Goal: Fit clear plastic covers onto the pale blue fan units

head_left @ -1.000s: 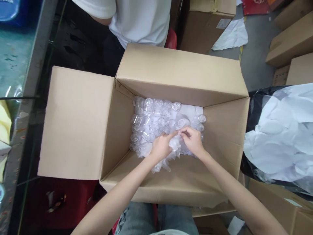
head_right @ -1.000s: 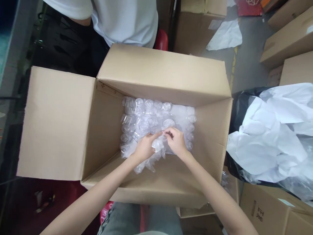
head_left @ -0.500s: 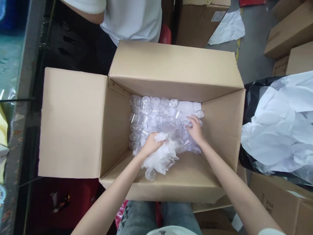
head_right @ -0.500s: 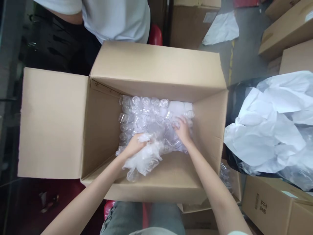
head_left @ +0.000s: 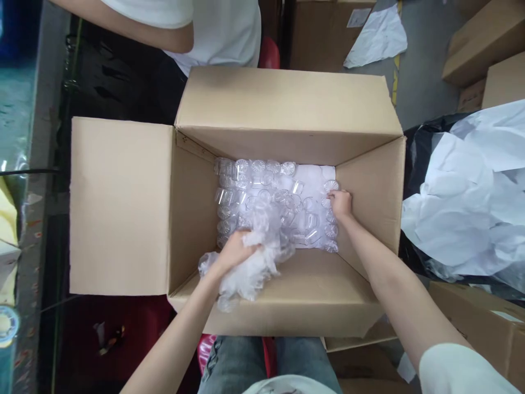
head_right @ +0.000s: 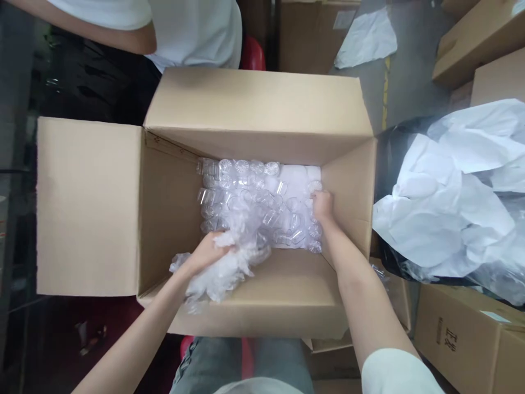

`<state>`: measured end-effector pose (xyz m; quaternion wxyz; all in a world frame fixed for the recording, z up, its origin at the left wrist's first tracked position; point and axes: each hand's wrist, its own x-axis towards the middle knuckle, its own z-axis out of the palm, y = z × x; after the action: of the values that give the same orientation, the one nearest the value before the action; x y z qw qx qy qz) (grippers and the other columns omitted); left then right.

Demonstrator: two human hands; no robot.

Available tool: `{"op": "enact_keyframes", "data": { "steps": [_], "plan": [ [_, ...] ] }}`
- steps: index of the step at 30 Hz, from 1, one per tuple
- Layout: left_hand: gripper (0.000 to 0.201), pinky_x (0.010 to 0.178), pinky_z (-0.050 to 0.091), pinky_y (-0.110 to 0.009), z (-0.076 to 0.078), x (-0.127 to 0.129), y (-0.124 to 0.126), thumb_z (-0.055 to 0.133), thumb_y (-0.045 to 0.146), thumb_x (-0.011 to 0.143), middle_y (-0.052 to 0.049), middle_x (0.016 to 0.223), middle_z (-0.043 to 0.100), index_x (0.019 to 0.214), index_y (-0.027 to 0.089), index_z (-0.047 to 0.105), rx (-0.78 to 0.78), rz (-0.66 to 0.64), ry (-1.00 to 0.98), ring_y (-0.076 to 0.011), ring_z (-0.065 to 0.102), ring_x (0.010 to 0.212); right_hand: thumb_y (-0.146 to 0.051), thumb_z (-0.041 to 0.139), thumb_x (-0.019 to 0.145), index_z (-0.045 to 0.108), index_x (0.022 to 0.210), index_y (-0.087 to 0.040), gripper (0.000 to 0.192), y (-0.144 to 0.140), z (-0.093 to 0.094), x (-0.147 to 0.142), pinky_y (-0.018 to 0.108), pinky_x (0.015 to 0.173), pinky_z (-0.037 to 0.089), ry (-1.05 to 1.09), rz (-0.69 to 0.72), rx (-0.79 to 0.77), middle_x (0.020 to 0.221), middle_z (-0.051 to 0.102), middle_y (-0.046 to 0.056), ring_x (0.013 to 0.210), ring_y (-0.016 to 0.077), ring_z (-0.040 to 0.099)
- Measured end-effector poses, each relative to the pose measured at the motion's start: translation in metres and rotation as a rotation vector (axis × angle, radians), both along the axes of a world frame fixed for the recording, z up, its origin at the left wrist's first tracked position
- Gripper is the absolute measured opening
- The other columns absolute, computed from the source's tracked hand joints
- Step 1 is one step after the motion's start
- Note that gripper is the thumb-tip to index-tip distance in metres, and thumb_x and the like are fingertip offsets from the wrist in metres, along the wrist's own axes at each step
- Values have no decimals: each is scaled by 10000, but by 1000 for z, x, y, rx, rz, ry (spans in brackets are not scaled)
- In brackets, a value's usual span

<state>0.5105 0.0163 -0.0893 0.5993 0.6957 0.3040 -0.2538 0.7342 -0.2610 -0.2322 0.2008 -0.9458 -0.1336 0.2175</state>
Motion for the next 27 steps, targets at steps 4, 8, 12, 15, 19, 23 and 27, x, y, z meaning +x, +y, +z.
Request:
{"op": "enact_keyframes", "data": {
  "steps": [4, 8, 12, 15, 19, 23, 27],
  "plan": [
    [27, 834, 462, -333, -11, 3, -4, 596, 144, 621, -46, 773, 660, 613, 166, 608, 138, -126, -111, -233, 619, 851, -327, 562, 955, 634, 954, -143, 197, 16, 20, -2, 358, 786, 534, -7, -12, 101, 965, 649, 45, 847, 168, 629],
    [314, 757, 462, -299, -8, 13, -16, 603, 170, 649, -15, 785, 664, 960, 172, 643, 148, -214, -194, -197, 606, 754, -281, 607, 926, 624, 821, -128, 186, 43, 60, -47, 351, 771, 527, 51, 168, 288, 834, 640, 14, 804, 159, 626],
    [482, 686, 445, -251, -4, 30, -40, 648, 203, 651, -3, 799, 689, 1132, 193, 617, 98, -275, -247, -174, 603, 716, -179, 605, 903, 628, 754, -144, 155, 64, 99, -102, 293, 713, 524, 155, 341, 440, 781, 643, -2, 733, 131, 614],
    [136, 621, 411, -238, -8, 37, -54, 582, 207, 704, -10, 699, 674, 788, 158, 677, 117, -261, -242, -157, 584, 647, -128, 601, 870, 652, 799, -155, 92, 62, 105, -117, 269, 691, 528, 187, 328, 460, 854, 670, 8, 767, 135, 631],
    [113, 615, 410, -245, -17, 30, -50, 578, 226, 718, -29, 692, 684, 671, 144, 641, 172, -183, -199, -177, 609, 674, -176, 602, 871, 647, 1047, -149, 184, 27, 75, -103, 349, 804, 541, 126, 127, 341, 1245, 586, 102, 1058, 224, 603],
    [116, 635, 435, -254, -23, 13, -31, 582, 229, 716, -30, 682, 685, 656, 141, 627, 200, -100, -151, -198, 631, 709, -222, 659, 860, 609, 1169, -167, 318, -18, 31, -87, 477, 958, 467, 99, -41, 122, 1399, 468, 130, 1178, 282, 529],
    [155, 698, 486, -290, -24, -6, -15, 582, 281, 739, -43, 756, 701, 726, 141, 648, 210, -12, -116, -217, 642, 779, -267, 616, 915, 648, 1056, -172, 173, -42, 6, -87, 431, 911, 506, 159, -40, 25, 1298, 564, 97, 1069, 227, 594]
  ]
}}
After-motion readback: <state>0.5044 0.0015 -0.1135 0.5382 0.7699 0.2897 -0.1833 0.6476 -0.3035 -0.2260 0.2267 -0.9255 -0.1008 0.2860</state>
